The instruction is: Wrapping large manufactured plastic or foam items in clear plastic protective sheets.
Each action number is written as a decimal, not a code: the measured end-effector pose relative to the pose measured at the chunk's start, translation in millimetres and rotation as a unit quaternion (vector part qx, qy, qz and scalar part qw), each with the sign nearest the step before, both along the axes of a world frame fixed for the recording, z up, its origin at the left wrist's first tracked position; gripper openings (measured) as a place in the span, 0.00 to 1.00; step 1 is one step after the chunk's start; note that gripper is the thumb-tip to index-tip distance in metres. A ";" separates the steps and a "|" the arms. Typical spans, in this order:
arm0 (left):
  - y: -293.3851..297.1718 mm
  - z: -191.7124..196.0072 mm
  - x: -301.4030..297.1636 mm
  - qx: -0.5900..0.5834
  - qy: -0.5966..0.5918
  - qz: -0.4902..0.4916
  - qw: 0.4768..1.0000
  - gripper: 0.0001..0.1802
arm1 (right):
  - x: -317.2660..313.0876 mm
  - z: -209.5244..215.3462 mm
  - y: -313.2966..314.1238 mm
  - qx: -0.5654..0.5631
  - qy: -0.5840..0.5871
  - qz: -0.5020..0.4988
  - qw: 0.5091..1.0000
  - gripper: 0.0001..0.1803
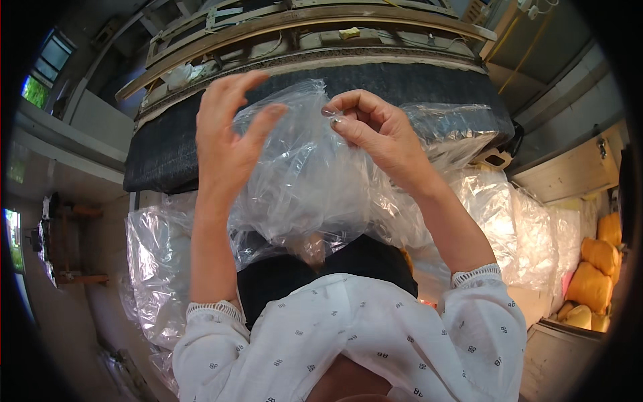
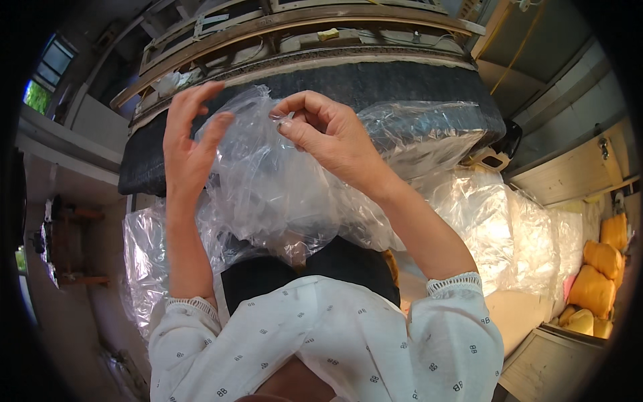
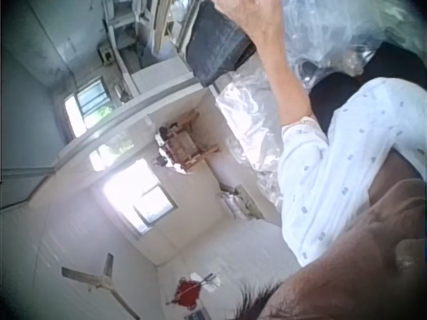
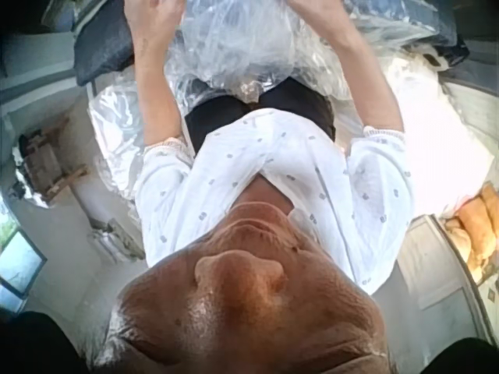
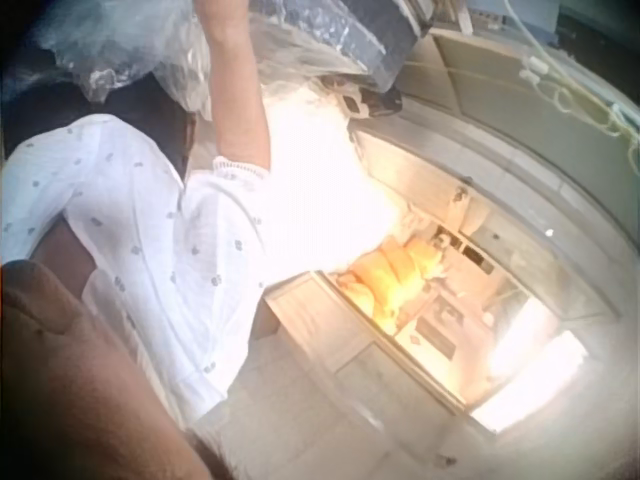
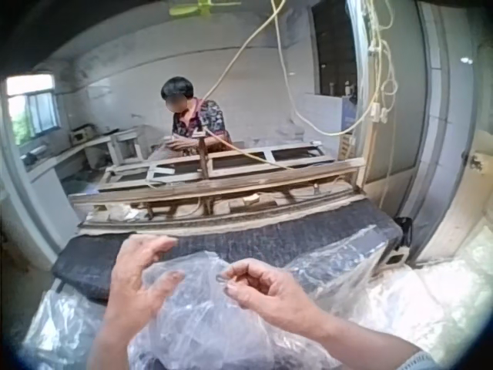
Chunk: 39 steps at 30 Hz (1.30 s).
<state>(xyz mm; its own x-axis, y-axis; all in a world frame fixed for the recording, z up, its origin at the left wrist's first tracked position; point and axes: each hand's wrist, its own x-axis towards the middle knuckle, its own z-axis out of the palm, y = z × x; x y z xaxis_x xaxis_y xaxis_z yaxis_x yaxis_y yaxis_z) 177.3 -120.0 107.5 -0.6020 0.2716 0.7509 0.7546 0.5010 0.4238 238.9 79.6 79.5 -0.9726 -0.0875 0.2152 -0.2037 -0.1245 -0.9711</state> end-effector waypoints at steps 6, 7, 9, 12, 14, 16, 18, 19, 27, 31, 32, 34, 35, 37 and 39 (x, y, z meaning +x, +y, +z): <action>10.1 24.9 21.9 -0.052 -0.181 -0.137 0.973 0.11 | 17.2 -0.5 -7.9 0.012 0.003 0.011 1.000 0.11; 7.5 21.7 24.2 -0.034 -0.224 -0.139 0.964 0.10 | 19.3 -0.1 -9.7 0.010 0.000 0.011 1.000 0.11; 6.0 13.3 29.3 -0.006 -0.222 -0.143 0.964 0.09 | 23.2 1.7 -11.6 0.006 -0.001 0.043 0.999 0.12; -2.1 8.2 39.7 0.042 -0.211 -0.137 0.967 0.06 | 19.0 -5.4 -10.9 0.077 0.086 0.021 0.993 0.12; -10.1 7.8 47.0 0.058 -0.204 -0.123 0.970 0.06 | 12.9 -8.9 -17.4 0.101 0.110 -0.035 0.988 0.11; -14.8 9.3 50.7 0.067 -0.143 -0.118 0.980 0.06 | 11.0 -9.7 -20.3 0.128 0.135 -0.106 0.977 0.11; -23.1 7.7 52.2 0.074 -0.136 -0.123 0.980 0.06 | 9.4 -13.7 -21.3 0.264 0.217 -0.051 0.939 0.10; -27.6 6.3 52.3 0.081 -0.130 -0.127 0.980 0.05 | 2.2 -19.3 -20.4 0.298 0.246 -0.055 0.921 0.08; -51.6 -2.4 55.7 0.333 -0.150 -0.243 0.899 0.05 | 29.9 -2.3 -21.0 0.165 0.041 0.218 0.961 0.07; -154.9 -4.4 33.7 0.287 0.024 -0.055 0.956 0.08 | 57.3 -27.9 -6.5 0.306 -0.062 0.347 0.884 0.06; -197.4 -0.8 34.2 0.278 0.060 -0.006 0.959 0.11 | 62.4 -42.3 0.2 0.311 -0.103 0.390 0.861 0.06; -226.9 3.7 30.4 0.311 0.009 0.125 0.942 0.13 | 91.4 -88.1 45.2 0.354 -0.167 0.392 0.833 0.09; -244.6 6.1 26.2 0.300 -0.012 0.184 0.936 0.14 | 112.4 -117.5 73.1 0.367 -0.208 0.376 0.825 0.10; -308.9 -0.5 6.4 0.214 -0.004 0.261 0.941 0.17 | 162.9 -187.9 146.3 0.615 -0.260 0.269 0.694 0.14; -364.5 -14.4 -8.0 0.083 0.038 0.320 0.943 0.16 | 225.6 -218.8 235.0 0.734 -0.230 0.174 0.615 0.15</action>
